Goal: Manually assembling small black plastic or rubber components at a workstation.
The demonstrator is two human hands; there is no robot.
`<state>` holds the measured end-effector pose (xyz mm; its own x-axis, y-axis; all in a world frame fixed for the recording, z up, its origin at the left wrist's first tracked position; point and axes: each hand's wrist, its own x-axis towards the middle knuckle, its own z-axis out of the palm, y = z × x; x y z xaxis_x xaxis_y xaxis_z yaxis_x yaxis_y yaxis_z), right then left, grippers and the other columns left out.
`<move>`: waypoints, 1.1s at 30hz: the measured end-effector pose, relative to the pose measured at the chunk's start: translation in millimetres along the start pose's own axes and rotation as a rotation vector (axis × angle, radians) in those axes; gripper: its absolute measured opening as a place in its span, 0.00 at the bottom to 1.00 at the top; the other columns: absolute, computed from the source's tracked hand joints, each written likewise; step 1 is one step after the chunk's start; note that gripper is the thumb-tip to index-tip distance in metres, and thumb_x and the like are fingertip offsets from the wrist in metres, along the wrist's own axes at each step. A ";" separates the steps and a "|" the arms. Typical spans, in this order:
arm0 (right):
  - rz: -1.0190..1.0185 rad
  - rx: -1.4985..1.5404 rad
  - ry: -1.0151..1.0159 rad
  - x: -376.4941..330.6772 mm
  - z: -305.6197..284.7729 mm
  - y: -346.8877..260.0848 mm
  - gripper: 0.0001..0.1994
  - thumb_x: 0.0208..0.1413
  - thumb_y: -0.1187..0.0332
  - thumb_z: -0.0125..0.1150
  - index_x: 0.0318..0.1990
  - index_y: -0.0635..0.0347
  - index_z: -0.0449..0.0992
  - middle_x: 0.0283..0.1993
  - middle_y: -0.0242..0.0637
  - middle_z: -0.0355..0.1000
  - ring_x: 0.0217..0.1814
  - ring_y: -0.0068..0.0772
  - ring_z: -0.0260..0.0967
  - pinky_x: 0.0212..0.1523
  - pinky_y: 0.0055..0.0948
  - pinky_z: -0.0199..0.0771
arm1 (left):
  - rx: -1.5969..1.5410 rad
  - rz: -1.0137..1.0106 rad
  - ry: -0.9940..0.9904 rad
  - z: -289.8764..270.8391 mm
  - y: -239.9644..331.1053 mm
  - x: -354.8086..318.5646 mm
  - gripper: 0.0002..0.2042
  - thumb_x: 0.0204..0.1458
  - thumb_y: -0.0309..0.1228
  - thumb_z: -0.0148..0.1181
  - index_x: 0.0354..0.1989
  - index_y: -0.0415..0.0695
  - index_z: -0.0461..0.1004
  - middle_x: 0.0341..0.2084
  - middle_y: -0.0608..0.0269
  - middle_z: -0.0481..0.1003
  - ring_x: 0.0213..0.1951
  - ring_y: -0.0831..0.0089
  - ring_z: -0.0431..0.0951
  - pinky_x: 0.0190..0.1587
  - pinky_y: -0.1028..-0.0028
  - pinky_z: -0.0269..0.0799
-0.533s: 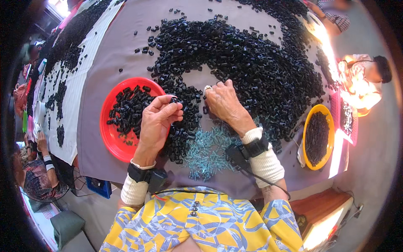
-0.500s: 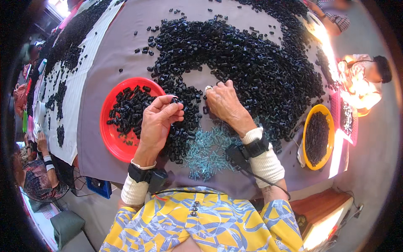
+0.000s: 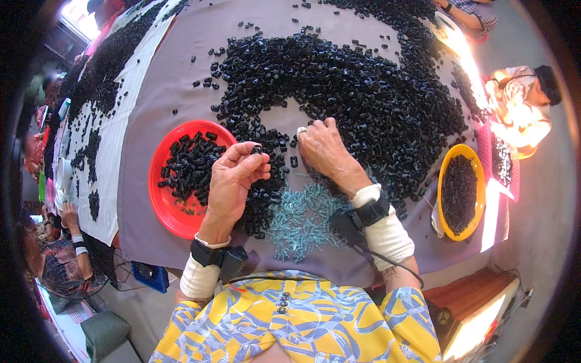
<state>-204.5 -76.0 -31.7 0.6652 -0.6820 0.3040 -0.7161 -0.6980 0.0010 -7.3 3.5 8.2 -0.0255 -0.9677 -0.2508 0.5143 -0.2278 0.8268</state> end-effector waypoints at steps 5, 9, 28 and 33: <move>0.125 0.452 0.075 2.5 -28.5 -7.3 0.06 0.51 0.70 0.55 0.27 0.63 0.72 0.26 0.42 0.69 0.34 0.45 0.67 0.39 0.39 0.64 | -0.037 -0.006 0.019 2.4 0.1 1.3 0.11 0.52 0.23 0.59 0.43 0.38 0.70 0.31 0.59 0.77 0.30 0.75 0.78 0.34 0.79 0.76; 0.232 0.863 0.165 6.0 -55.6 -30.0 0.07 0.52 0.70 0.56 0.32 0.65 0.73 0.29 0.46 0.70 0.35 0.50 0.67 0.36 0.39 0.67 | -0.058 -0.008 0.012 7.7 -4.4 2.6 0.10 0.53 0.23 0.59 0.43 0.38 0.70 0.31 0.59 0.77 0.30 0.75 0.78 0.34 0.78 0.77; 0.059 0.641 0.289 6.6 -75.2 -33.9 0.05 0.50 0.70 0.57 0.27 0.62 0.73 0.26 0.40 0.69 0.31 0.43 0.66 0.40 0.37 0.63 | -0.071 0.097 -0.079 20.0 -7.1 0.2 0.10 0.54 0.21 0.57 0.43 0.35 0.69 0.33 0.59 0.77 0.33 0.75 0.79 0.37 0.78 0.77; 0.060 0.638 0.397 9.5 -78.2 -33.1 0.05 0.48 0.72 0.61 0.27 0.63 0.73 0.27 0.40 0.70 0.32 0.41 0.67 0.41 0.36 0.63 | -0.002 0.114 -0.076 23.2 -4.8 -0.4 0.10 0.54 0.21 0.57 0.44 0.35 0.69 0.34 0.58 0.77 0.34 0.75 0.79 0.38 0.78 0.77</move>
<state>-191.0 -42.3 45.6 0.4166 -0.6769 0.6069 -0.4069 -0.7358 -0.5413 -29.7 2.5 16.0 -0.0318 -0.9927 -0.1163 0.5195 -0.1158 0.8466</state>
